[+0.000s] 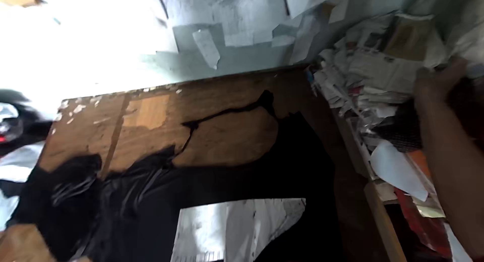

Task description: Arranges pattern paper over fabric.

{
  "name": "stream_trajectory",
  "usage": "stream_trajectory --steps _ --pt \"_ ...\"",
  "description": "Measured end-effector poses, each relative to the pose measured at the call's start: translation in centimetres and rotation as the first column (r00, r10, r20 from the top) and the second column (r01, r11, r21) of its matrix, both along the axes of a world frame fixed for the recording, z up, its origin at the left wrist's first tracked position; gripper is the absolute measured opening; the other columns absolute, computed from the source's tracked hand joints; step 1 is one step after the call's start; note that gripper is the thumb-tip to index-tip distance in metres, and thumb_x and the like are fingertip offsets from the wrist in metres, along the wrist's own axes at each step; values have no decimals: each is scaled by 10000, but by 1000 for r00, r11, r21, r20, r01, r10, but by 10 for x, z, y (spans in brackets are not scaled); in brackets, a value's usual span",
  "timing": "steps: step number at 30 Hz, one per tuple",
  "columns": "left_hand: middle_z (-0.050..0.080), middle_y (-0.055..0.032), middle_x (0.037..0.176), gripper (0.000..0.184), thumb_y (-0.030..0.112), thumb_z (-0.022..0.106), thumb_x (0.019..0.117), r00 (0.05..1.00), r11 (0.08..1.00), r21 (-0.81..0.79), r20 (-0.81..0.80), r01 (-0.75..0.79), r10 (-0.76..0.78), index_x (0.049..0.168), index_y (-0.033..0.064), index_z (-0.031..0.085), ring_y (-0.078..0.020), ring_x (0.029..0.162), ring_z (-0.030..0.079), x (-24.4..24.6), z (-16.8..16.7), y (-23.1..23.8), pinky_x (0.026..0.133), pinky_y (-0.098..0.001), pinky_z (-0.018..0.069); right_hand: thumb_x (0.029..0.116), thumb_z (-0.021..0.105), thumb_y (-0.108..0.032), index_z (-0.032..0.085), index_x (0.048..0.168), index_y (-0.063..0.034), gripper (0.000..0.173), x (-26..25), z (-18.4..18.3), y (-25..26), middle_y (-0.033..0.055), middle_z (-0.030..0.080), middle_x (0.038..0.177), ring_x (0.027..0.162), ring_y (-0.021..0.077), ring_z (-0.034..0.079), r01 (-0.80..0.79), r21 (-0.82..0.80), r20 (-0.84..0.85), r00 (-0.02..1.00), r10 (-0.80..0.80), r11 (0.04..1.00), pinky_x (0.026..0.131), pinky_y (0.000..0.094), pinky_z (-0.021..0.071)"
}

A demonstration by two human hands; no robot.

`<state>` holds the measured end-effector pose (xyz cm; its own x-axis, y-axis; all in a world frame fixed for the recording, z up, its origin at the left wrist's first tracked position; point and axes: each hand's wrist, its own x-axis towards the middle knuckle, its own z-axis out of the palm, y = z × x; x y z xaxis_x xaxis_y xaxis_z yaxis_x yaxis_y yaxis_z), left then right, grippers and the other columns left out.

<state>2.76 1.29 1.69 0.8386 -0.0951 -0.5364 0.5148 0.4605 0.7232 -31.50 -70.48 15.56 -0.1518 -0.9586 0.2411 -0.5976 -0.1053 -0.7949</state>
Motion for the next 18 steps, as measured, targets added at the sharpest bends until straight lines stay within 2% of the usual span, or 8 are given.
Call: stream_trajectory --steps 2,3,5,7,9,13,15,18 --pt "636 -48 1336 752 712 184 1010 998 990 134 -42 43 -38 1452 162 446 -196 1220 621 7 1 4 997 -485 536 1056 521 -238 342 1502 68 570 18 -1 70 313 490 1427 1290 371 539 -261 9 -106 960 261 965 1099 459 456" --pt "668 -38 1256 689 641 188 1049 995 976 199 -55 86 -77 1415 134 477 -165 1141 654 11 1 7 952 -440 558 1078 510 -251 413 1454 54 493 26 -9 108 300 548 1365 1223 377 594 -406 108 -116 902 417 908 1053 513 491" --pt "712 -16 1113 578 532 220 1093 977 919 333 -65 212 -202 1328 107 534 -123 1001 700 18 3 10 864 -370 595 1056 573 -222 511 1393 34 428 41 -42 178 268 624 1274 1130 355 654 -665 377 -24 689 724 645 989 533 537" --pt "698 -48 1101 460 422 332 1105 944 810 493 -83 318 -320 1313 78 556 -134 965 690 27 4 17 843 -358 589 1032 618 -262 585 1352 -9 409 60 -78 243 206 662 1237 1106 292 668 -757 575 82 430 899 310 991 475 541" --pt "666 -147 1210 438 344 463 1080 903 663 643 -112 384 -415 1365 25 557 -212 1055 656 39 1 23 908 -425 549 1008 661 -305 619 1323 -29 421 76 -105 295 185 657 1250 1122 293 664 -742 646 81 301 950 180 1015 475 533" --pt "619 -238 1338 459 306 577 1044 734 308 843 -143 442 -664 1367 -21 583 -335 1252 588 64 8 24 1047 -554 461 921 765 -361 624 1305 -57 510 94 -122 355 203 600 1297 1211 375 586 -685 668 -135 273 952 291 1026 556 493" --pt "622 -242 1330 461 268 614 1028 659 232 859 -151 457 -737 1371 -36 567 -330 1244 596 73 16 18 1056 -524 466 892 796 -336 611 1317 -52 544 98 -124 371 233 572 1328 1253 410 557 -666 661 -204 283 937 346 1027 572 488" --pt "662 -212 1226 384 184 625 1016 567 224 842 -113 490 -816 1317 -52 582 -245 1102 646 82 28 15 978 -431 512 908 789 -266 562 1360 -21 562 100 -122 382 261 558 1339 1217 439 578 -619 694 -190 335 923 368 1005 606 492"
